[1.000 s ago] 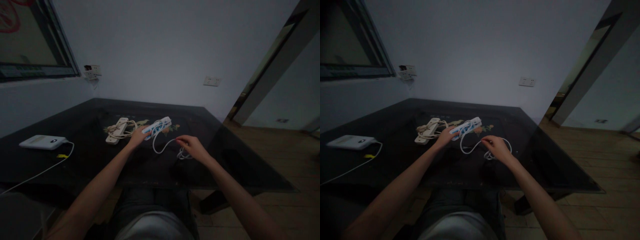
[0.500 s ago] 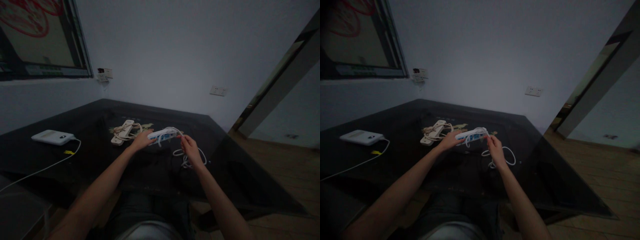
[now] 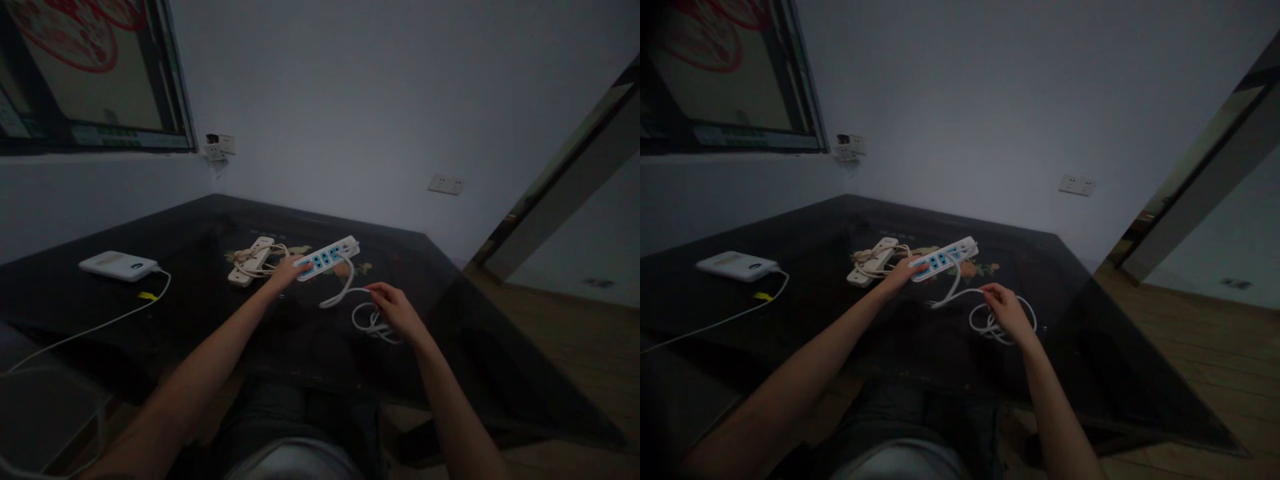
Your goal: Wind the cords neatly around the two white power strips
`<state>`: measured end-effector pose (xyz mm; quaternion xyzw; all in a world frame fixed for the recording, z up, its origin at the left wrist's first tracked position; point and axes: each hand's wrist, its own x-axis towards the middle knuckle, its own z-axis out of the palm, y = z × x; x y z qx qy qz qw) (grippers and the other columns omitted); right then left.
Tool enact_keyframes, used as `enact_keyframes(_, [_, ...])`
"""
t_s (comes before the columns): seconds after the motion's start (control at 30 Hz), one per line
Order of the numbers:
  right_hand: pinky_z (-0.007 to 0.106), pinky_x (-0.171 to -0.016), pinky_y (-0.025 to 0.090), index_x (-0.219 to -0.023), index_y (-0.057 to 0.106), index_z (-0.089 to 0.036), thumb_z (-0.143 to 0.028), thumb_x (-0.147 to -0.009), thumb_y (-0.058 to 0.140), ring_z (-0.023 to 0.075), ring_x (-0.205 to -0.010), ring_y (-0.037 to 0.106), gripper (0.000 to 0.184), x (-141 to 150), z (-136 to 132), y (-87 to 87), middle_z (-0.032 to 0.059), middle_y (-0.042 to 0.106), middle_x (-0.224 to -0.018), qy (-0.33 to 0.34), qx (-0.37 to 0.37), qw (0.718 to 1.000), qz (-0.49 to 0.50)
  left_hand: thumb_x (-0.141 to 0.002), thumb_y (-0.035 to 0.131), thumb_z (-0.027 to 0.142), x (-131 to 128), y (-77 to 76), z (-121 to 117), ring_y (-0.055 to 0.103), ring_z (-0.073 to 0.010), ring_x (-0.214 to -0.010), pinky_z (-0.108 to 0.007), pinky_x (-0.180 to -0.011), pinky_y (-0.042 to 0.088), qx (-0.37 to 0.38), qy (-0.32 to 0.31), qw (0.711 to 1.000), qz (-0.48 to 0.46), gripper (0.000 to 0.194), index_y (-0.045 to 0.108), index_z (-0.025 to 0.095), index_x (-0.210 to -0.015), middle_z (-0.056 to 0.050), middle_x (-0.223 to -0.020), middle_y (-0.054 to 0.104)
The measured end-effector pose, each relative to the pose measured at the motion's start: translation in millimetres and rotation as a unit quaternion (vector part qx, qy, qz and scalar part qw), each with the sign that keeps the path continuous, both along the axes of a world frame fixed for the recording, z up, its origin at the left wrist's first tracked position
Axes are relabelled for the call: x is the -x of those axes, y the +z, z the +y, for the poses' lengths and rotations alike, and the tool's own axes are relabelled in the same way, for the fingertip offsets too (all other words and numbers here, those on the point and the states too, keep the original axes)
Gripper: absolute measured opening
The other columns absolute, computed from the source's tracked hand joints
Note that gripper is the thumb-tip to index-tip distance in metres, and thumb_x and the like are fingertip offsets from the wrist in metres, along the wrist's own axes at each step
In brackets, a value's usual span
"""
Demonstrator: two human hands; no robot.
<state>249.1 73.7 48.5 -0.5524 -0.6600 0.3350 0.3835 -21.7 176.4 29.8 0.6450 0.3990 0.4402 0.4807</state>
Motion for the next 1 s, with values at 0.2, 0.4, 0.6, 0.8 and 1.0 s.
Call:
enact_keyframes(0.2, [0.024, -0.059, 0.04, -0.101, 0.063, -0.019, -0.028, -0.09, 0.044, 0.0142, -0.064, 0.058, 0.023, 16.3, -35.8, 17.7, 0.0008, 0.064, -0.069, 0.086, -0.048, 0.978, -0.186, -0.073, 0.061, 0.047, -9.2, -17.5, -0.6, 0.062, -0.0207, -0.056, -0.033, -0.057, 0.049, 0.082, 0.0, 0.994, 0.066, 0.035, 0.066, 0.014, -0.081, -0.009, -0.063, 0.067])
enact_keyframes(0.4, [0.035, -0.083, 0.047, -0.111, 0.063, -0.021, -0.023, -0.092, 0.044, 0.0222, -0.096, 0.063, 0.027, 39.3, -73.9, -2.0, 0.0081, 0.069, -0.104, 0.077, -0.079, 0.966, -0.234, -0.07, 0.063, 0.047, -5.4, -29.8, 6.8, 0.063, -0.022, -0.059, -0.03, -0.055, 0.047, 0.098, 0.022, 0.989, 0.107, 0.032, 0.066, 0.015, -0.074, -0.01, -0.064, 0.068])
enact_keyframes(0.6, [0.041, -0.087, 0.05, -0.117, 0.061, -0.026, -0.02, -0.091, 0.045, 0.0227, -0.099, 0.061, 0.031, 47.7, -100.4, -30.8, 0.008, 0.067, -0.104, 0.059, -0.2, 0.958, -0.195, -0.066, 0.065, 0.048, -1.9, -37.1, 12.9, 0.058, -0.0168, -0.054, -0.024, -0.048, 0.042, 0.006, 0.032, 0.985, 0.171, 0.032, 0.065, 0.016, -0.069, -0.005, -0.063, 0.066])
enact_keyframes(0.8, [0.039, -0.089, 0.048, -0.099, 0.068, -0.025, -0.026, -0.091, 0.045, 0.0229, -0.098, 0.062, 0.025, 13.4, -105.3, -13.0, 0.0082, 0.068, -0.101, -0.099, -0.237, 0.959, -0.119, -0.062, 0.067, 0.049, -2.9, -39.7, 14.1, 0.06, -0.0189, -0.055, -0.025, -0.049, 0.042, -0.01, 0.034, 0.969, 0.245, 0.034, 0.066, 0.016, -0.07, -0.004, -0.061, 0.063])
enact_keyframes(1.0, [0.029, -0.077, 0.047, -0.092, 0.07, -0.019, -0.028, -0.09, 0.047, 0.0214, -0.088, 0.066, 0.024, -24.3, -48.3, 5.9, 0.0085, 0.072, -0.095, -0.139, -0.121, 0.962, -0.199, -0.066, 0.066, 0.045, -4.4, -35.5, 11.2, 0.064, -0.0247, -0.067, -0.03, -0.062, 0.046, -0.011, 0.022, 0.96, 0.277, 0.032, 0.069, 0.017, -0.08, -0.008, -0.072, 0.067])
